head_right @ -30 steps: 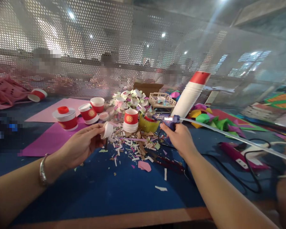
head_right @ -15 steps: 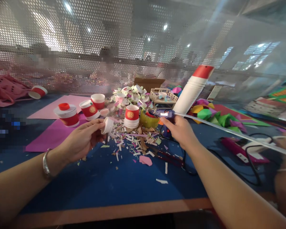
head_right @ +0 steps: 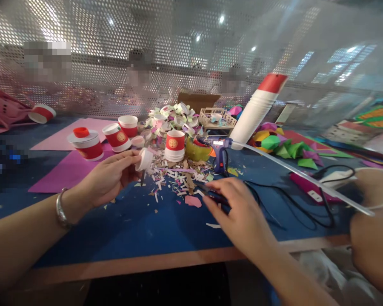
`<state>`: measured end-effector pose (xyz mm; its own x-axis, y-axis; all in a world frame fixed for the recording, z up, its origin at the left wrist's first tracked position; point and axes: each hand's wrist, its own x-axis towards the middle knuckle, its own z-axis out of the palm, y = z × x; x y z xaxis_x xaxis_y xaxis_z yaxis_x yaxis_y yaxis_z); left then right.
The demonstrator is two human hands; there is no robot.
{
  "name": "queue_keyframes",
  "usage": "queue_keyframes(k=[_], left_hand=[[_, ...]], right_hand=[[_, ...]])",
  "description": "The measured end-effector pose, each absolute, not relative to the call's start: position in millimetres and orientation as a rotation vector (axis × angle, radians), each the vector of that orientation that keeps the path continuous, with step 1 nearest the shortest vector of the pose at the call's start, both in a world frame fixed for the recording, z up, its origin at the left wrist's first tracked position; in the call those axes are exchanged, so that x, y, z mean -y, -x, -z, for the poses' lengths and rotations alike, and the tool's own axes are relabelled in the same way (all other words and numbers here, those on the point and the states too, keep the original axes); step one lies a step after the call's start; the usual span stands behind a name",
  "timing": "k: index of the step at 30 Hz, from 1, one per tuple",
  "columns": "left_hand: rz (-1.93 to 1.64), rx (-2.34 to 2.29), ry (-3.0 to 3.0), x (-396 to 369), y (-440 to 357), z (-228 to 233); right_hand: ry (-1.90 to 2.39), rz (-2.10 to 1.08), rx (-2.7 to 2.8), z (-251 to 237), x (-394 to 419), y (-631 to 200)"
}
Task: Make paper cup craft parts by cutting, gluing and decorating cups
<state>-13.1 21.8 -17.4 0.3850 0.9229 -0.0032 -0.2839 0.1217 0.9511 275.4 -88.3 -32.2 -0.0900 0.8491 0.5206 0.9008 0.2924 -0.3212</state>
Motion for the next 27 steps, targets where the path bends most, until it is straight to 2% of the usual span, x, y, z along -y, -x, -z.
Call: queue_keyframes(k=[3, 9, 19, 27], left_hand=[[-0.975, -0.743, -1.118, -19, 11, 17], [-0.95, -0.719, -1.131, -17, 12, 16], [-0.883, -0.761, -1.123, -12, 9, 12], [-0.797, -0.725, -1.12, -8, 7, 11]], right_hand=[[1.462, 0.077, 2.154, 32, 95, -257], [1.389, 0.148, 2.199, 34, 92, -253], [1.318, 0.269, 2.026, 20, 93, -247], [1.093, 0.426, 1.949, -7, 82, -206]])
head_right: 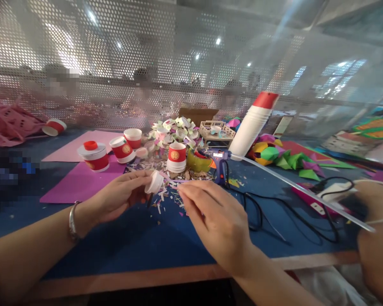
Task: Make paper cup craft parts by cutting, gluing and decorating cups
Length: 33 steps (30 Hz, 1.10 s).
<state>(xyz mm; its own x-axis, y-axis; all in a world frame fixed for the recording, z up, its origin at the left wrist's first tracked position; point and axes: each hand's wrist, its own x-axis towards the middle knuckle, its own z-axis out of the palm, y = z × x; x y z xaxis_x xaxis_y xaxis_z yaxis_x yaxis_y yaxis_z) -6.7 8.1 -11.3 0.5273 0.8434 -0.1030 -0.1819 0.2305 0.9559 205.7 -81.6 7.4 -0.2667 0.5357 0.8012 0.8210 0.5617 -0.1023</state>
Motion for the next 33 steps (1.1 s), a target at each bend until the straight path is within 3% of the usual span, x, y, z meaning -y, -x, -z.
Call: queue_keyframes(k=[15, 33], left_hand=[[-0.711, -0.711, -1.162, -2, 3, 7], [-0.681, -0.658, -1.136, -2, 3, 9]], right_hand=[[0.9, 0.627, 2.091, 0, 77, -193], [0.882, 0.643, 2.061, 5, 72, -191]])
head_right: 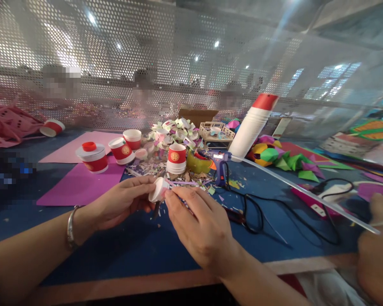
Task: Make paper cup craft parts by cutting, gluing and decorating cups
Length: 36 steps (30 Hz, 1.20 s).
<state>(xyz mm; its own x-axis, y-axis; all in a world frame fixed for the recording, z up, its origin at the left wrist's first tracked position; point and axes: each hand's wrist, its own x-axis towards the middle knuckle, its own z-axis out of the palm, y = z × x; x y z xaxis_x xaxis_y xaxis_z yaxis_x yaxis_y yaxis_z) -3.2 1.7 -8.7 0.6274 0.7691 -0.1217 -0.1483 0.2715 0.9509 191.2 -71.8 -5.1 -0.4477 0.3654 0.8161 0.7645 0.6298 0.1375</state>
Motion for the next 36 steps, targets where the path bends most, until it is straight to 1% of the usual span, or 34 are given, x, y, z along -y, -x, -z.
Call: queue_keyframes(k=[8, 19, 36], left_hand=[[-0.73, -0.66, -1.266, -0.3, 3.0, 10.9], [-0.768, -0.641, -1.415, 0.5, 3.4, 10.1], [-0.78, -0.588, -1.486, 1.1, 6.5, 7.7]], right_hand=[[1.007, 0.454, 1.902, 5.2, 69.1, -191.4], [1.044, 0.28, 1.914, 5.6, 64.3, -194.6], [0.967, 0.263, 1.993, 6.6, 67.7, -196.3]])
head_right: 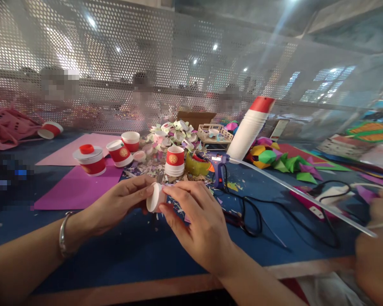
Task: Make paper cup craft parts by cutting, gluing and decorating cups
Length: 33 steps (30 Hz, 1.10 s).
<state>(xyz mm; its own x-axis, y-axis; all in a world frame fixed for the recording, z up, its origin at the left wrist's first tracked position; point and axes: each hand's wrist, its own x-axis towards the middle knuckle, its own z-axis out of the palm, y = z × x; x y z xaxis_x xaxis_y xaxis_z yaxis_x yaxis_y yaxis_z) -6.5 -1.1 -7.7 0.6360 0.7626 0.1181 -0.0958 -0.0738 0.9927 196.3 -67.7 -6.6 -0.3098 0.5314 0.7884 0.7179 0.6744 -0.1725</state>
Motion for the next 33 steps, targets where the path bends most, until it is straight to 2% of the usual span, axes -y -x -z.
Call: queue_keyframes(k=[9, 17, 23, 29, 33], left_hand=[[-0.796, -0.604, -1.469, 3, 6, 4], [-0.81, -0.636, -1.143, -3, 6, 5], [-1.013, -0.744, -1.129, -11, 10, 6], [-1.042, -0.794, -1.515, -8, 15, 2], [-1.069, -0.701, -1.68, -2, 15, 2]], right_hand=[[0.973, 0.256, 1.952, 6, 70, -199], [1.045, 0.248, 1.881, 1, 69, -201], [1.242, 0.077, 1.844, -9, 65, -211], [1.258, -0.052, 1.814, -26, 47, -214], [1.216, -0.323, 1.9, -33, 31, -202]])
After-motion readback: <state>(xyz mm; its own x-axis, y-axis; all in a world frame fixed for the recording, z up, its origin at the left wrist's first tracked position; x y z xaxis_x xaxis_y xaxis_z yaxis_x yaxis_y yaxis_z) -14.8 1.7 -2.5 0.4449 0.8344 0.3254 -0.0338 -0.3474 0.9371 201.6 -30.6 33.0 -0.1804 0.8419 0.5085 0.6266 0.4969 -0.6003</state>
